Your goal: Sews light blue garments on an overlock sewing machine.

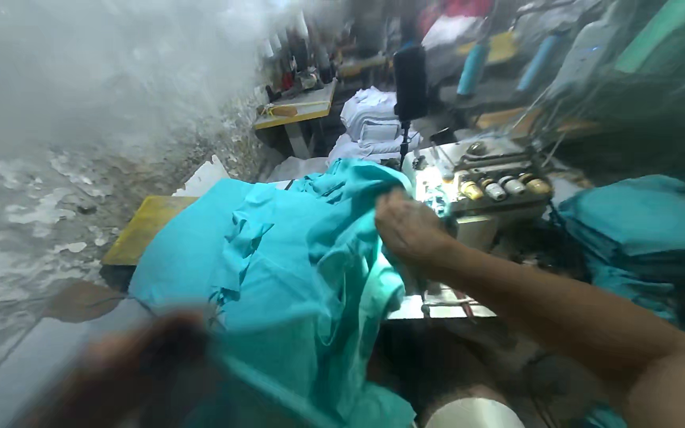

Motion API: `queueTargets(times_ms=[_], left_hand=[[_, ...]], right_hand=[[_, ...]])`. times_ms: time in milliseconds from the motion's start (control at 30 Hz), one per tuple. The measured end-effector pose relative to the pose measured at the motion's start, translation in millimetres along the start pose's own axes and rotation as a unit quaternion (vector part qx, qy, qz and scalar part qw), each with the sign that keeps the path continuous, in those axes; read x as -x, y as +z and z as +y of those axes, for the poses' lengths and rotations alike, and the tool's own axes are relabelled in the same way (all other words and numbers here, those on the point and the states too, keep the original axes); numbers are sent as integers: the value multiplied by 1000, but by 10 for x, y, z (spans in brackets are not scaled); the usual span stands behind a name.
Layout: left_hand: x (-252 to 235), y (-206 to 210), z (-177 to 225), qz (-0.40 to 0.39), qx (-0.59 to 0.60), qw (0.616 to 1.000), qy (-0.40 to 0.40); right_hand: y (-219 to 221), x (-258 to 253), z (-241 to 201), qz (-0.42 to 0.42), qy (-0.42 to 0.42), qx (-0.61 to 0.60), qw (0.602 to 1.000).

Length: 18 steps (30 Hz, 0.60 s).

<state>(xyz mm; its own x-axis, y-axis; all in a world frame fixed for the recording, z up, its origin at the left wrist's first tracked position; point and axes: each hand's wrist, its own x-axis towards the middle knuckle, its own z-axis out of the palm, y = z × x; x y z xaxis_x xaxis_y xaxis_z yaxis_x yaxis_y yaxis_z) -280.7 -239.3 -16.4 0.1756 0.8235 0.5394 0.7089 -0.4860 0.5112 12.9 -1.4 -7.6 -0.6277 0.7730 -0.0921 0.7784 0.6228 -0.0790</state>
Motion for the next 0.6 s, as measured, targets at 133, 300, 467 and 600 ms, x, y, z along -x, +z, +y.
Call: queueTargets(times_ms=[133,300,467,600], left_hand=[[-1510,10,-8,231,-281,932,-13],[-2640,1272,-401,199,-135,967,88],[-2526,2896,-937,79,269,957,-66],[-2189,3104,-640,-57,99,980,-161]], right_hand=[[225,738,358,-238,-273,-98,927],[746,1099,1046,-64,-307,-357,880],[1586,1537,1678,-144,-145,-448,870],[2097,1844,1694,-254,47,-382,887]])
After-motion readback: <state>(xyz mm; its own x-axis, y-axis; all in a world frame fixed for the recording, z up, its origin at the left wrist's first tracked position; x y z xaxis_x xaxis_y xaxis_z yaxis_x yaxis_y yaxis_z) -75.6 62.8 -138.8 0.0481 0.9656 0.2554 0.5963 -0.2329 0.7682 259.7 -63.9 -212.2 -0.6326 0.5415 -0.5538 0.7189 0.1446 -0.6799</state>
